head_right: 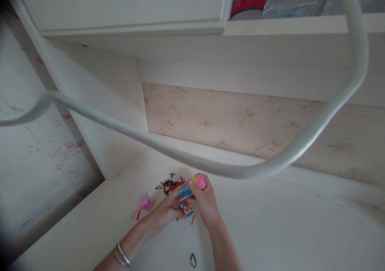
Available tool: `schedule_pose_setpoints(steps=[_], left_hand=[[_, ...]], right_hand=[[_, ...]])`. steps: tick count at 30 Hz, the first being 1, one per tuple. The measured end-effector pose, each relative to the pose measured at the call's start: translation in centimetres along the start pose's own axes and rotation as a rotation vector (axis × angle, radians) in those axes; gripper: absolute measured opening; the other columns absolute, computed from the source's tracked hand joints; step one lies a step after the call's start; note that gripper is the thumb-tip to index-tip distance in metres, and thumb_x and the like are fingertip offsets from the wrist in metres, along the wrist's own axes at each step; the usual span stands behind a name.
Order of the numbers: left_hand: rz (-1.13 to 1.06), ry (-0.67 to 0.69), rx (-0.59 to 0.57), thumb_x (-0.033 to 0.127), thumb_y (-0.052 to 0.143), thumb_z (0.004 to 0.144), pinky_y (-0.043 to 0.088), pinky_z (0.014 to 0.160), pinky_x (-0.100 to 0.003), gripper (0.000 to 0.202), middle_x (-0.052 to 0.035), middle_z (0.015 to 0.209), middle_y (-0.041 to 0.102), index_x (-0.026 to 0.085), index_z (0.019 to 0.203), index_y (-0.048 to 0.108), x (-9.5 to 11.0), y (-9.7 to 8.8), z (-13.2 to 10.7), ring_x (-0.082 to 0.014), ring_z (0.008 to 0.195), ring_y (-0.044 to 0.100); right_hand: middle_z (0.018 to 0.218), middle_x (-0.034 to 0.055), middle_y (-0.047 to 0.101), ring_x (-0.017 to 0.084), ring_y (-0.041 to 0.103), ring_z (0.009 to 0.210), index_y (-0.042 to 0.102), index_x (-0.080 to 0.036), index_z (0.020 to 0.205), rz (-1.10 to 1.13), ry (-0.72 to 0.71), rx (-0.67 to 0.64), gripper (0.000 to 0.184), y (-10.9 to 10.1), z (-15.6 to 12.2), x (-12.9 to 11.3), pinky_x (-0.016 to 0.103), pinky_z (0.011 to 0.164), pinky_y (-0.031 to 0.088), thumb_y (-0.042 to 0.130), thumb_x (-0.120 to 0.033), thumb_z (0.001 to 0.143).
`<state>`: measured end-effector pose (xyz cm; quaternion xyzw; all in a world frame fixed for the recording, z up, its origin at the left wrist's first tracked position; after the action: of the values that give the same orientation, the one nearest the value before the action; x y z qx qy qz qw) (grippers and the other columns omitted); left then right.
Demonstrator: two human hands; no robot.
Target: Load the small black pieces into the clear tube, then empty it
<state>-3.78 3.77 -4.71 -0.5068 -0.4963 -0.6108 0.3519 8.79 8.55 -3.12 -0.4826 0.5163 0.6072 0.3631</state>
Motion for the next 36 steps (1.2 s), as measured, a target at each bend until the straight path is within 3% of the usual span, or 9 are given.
schedule_pose_setpoints(steps=[11,15,19,22,27,31,33,36], left_hand=[[-0.011,-0.110,0.033,0.021,0.068,0.074,0.045,0.074,-0.030,0.051,-0.0023,0.087,0.057,0.024,0.123,0.055,-0.4,0.0,-0.7,-0.0155,0.084,0.055],[-0.022,-0.061,0.050,0.041,0.064,0.080,0.046,0.071,-0.029,0.044,-0.0038,0.085,0.058,0.018,0.117,0.057,-0.2,0.1,-0.5,-0.0164,0.083,0.057],[-0.005,-0.058,0.142,0.052,0.064,0.077,0.048,0.067,-0.028,0.044,-0.0045,0.080,0.062,0.014,0.099,0.059,-0.6,-0.2,-0.1,-0.0169,0.077,0.062],[0.045,-0.039,0.228,0.054,0.065,0.074,0.049,0.063,-0.027,0.044,-0.0029,0.076,0.063,0.015,0.092,0.058,-1.2,-0.7,0.3,-0.0167,0.072,0.064],[0.148,0.035,0.388,0.052,0.065,0.074,0.046,0.048,-0.021,0.042,-0.0009,0.080,0.065,0.018,0.095,0.051,-2.1,-1.7,0.9,-0.0123,0.057,0.061],[0.241,0.021,0.463,0.055,0.053,0.081,0.045,0.045,-0.021,0.039,-0.0051,0.090,0.068,0.019,0.098,0.052,-2.2,-2.3,1.0,-0.0178,0.070,0.067],[0.291,0.028,0.480,0.055,0.051,0.082,0.047,0.046,-0.023,0.040,-0.0057,0.086,0.068,0.018,0.097,0.056,-2.2,-2.5,1.0,-0.0199,0.073,0.068],[0.365,0.038,0.517,0.051,0.056,0.080,0.046,0.046,-0.023,0.036,-0.0025,0.068,0.066,0.016,0.086,0.061,-2.4,-3.0,1.1,-0.0169,0.060,0.064]], right_hand=[[0.080,0.0004,0.064,0.015,0.059,0.068,0.058,-0.022,0.092,0.020,-0.004,0.132,0.036,-1.7,0.7,-0.1,0.029,0.060,0.052,0.069,-0.050,0.073],[0.081,0.0000,0.063,0.015,0.058,0.070,0.058,-0.023,0.092,0.028,-0.019,0.159,0.034,-2.2,0.8,-0.4,0.028,0.060,0.052,0.069,-0.050,0.074],[0.083,0.0002,0.062,0.014,0.058,0.073,0.057,-0.022,0.089,0.055,-0.015,0.205,0.034,-3.0,1.1,-0.4,0.027,0.061,0.052,0.066,-0.053,0.076],[0.085,0.0001,0.062,0.015,0.058,0.076,0.057,-0.023,0.090,0.059,-0.011,0.225,0.035,-3.4,1.2,-0.2,0.029,0.064,0.053,0.065,-0.054,0.076],[0.090,0.0010,0.063,0.017,0.061,0.079,0.056,-0.022,0.096,-0.057,-0.050,0.312,0.041,-3.7,1.3,-0.2,0.032,0.067,0.055,0.069,-0.053,0.073],[0.090,0.0006,0.062,0.017,0.061,0.080,0.055,-0.023,0.102,-0.157,-0.104,0.342,0.046,-3.7,1.5,-0.2,0.033,0.067,0.056,0.072,-0.051,0.069],[0.091,0.0003,0.061,0.017,0.060,0.081,0.054,-0.023,0.104,-0.169,-0.114,0.348,0.048,-3.7,1.5,-0.1,0.033,0.067,0.056,0.072,-0.051,0.069],[0.093,0.0012,0.062,0.018,0.061,0.082,0.053,-0.023,0.106,-0.147,-0.105,0.327,0.048,-3.6,1.6,0.1,0.034,0.068,0.056,0.071,-0.051,0.071]])
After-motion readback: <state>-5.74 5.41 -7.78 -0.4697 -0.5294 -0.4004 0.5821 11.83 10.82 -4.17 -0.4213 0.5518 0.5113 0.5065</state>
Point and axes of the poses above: each hand's wrist, its own z-axis towards the middle knuckle, its own y-axis out of the palm, x = y × z, the point moved 2 cm from there along z, towards the middle knuckle
